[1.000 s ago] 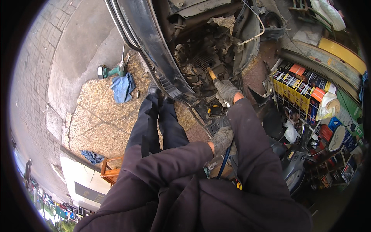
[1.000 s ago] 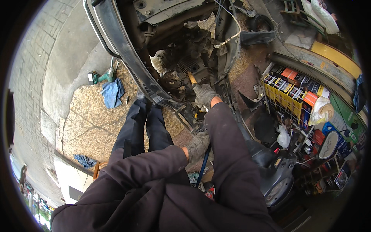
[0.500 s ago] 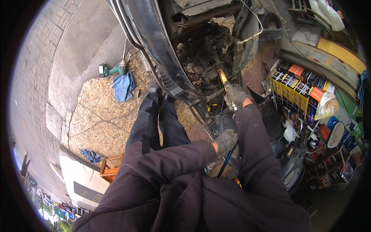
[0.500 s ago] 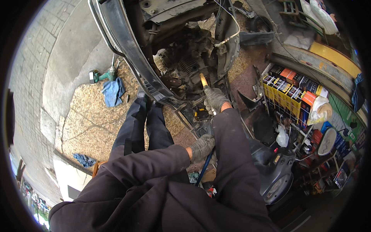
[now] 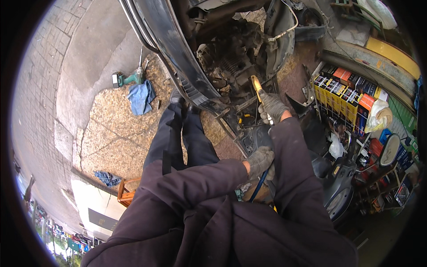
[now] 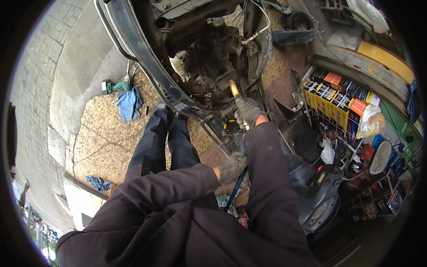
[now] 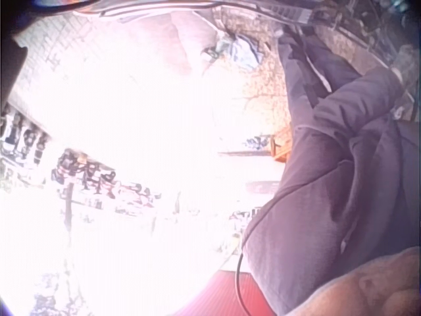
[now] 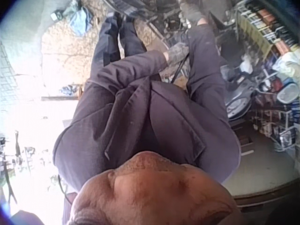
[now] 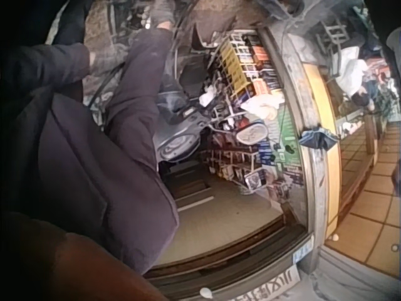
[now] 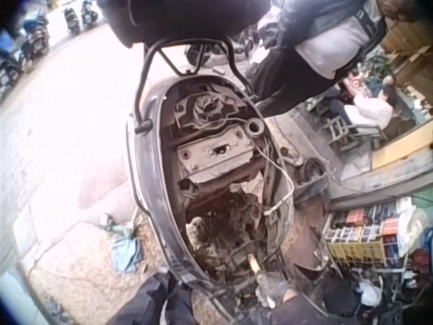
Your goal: The person works on a motorcycle engine in a workshop, using a hammer to tap components and a cordless impact driver to remove and install bolts. The person also handles small parts and tools while adjusting engine components.
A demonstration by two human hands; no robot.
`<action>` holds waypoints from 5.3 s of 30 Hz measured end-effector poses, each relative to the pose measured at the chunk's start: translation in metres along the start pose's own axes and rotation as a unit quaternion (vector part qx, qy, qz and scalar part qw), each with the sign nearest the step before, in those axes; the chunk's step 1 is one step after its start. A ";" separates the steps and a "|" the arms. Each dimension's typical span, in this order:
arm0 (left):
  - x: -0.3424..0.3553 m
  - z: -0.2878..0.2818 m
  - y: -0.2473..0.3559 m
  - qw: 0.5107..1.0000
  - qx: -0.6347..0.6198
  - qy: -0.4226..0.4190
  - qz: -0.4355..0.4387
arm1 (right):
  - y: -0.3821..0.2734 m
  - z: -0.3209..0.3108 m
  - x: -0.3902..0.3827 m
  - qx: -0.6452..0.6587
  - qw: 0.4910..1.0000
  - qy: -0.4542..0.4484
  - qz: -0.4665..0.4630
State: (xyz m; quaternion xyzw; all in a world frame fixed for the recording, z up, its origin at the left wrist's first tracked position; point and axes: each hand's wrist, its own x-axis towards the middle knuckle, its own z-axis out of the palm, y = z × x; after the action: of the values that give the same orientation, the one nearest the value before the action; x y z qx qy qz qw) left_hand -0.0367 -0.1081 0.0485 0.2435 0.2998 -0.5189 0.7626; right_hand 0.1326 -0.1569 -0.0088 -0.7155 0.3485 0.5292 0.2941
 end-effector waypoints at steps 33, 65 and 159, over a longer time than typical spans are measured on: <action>0.057 -0.011 0.020 0.994 -0.069 0.007 0.083 | -0.007 -0.021 0.058 0.113 0.992 -0.038 -0.031; 0.094 -0.075 -0.016 0.974 -0.053 -0.015 0.221 | -0.040 0.047 0.082 0.001 0.996 -0.085 -0.003; -0.016 -0.058 -0.060 0.987 0.124 0.068 0.081 | 0.331 0.124 -0.126 0.088 0.938 0.094 -0.323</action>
State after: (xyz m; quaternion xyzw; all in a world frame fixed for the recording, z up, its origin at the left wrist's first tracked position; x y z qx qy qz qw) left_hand -0.1099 -0.0783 0.0155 0.3942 0.2635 -0.4709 0.7439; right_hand -0.2289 -0.2290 0.0624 -0.8072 0.1696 0.3034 0.4772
